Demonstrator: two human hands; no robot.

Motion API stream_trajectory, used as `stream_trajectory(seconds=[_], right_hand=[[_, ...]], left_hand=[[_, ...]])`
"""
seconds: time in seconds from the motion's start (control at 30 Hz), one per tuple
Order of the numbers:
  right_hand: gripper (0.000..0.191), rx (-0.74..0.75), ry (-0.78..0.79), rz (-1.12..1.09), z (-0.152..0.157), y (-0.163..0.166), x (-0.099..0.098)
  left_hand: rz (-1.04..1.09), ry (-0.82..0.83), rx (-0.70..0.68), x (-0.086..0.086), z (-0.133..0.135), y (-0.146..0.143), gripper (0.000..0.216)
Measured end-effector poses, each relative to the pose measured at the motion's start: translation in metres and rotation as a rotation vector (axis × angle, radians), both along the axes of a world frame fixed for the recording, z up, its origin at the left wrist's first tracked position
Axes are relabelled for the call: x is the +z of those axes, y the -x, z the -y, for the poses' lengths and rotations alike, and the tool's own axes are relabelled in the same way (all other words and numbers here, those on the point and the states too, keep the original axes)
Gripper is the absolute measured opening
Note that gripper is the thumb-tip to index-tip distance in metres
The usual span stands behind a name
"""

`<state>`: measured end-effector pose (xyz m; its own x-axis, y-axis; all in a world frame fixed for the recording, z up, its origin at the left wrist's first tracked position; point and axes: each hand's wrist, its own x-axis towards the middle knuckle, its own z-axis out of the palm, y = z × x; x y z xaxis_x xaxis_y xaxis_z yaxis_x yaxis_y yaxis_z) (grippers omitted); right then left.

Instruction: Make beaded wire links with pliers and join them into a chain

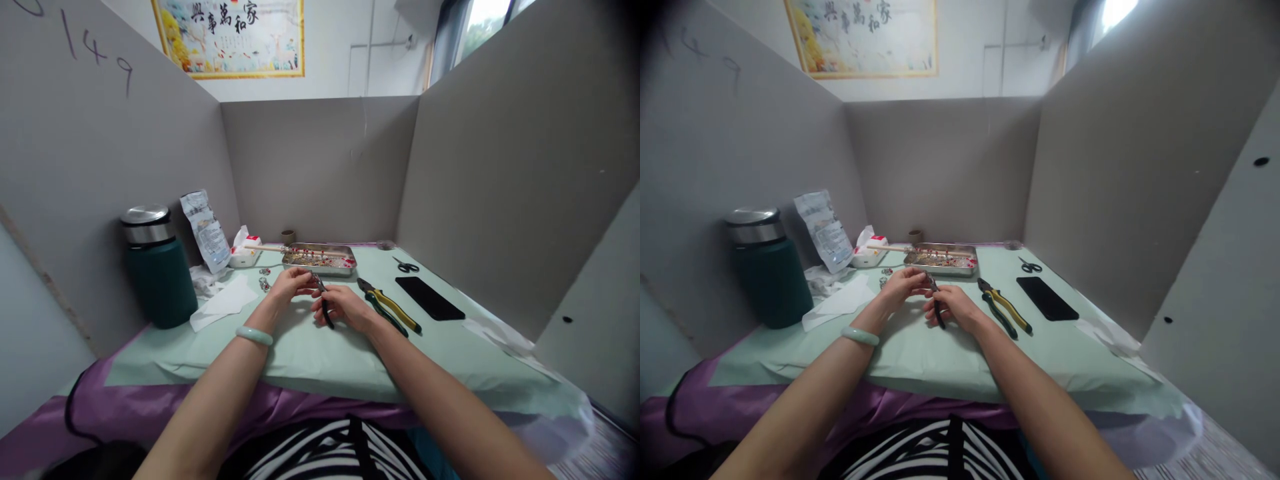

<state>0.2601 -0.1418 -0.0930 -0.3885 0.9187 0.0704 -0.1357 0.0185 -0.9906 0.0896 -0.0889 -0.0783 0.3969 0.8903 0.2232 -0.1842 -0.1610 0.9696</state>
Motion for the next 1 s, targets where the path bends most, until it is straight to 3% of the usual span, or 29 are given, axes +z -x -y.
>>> stream_trajectory(seconds=[0.47,1.0], right_hand=[[0.012,-0.045,-0.014,0.038,-0.0002,0.0013,0.0003],[0.015,-0.073,-0.037,0.034,-0.0003,0.0017,0.0014]], left_hand=[[0.0,-0.009,-0.058,0.0022,0.0021,-0.0032,0.032],[-0.024,-0.081,0.023,0.0016,0.0028,-0.0058,0.032]])
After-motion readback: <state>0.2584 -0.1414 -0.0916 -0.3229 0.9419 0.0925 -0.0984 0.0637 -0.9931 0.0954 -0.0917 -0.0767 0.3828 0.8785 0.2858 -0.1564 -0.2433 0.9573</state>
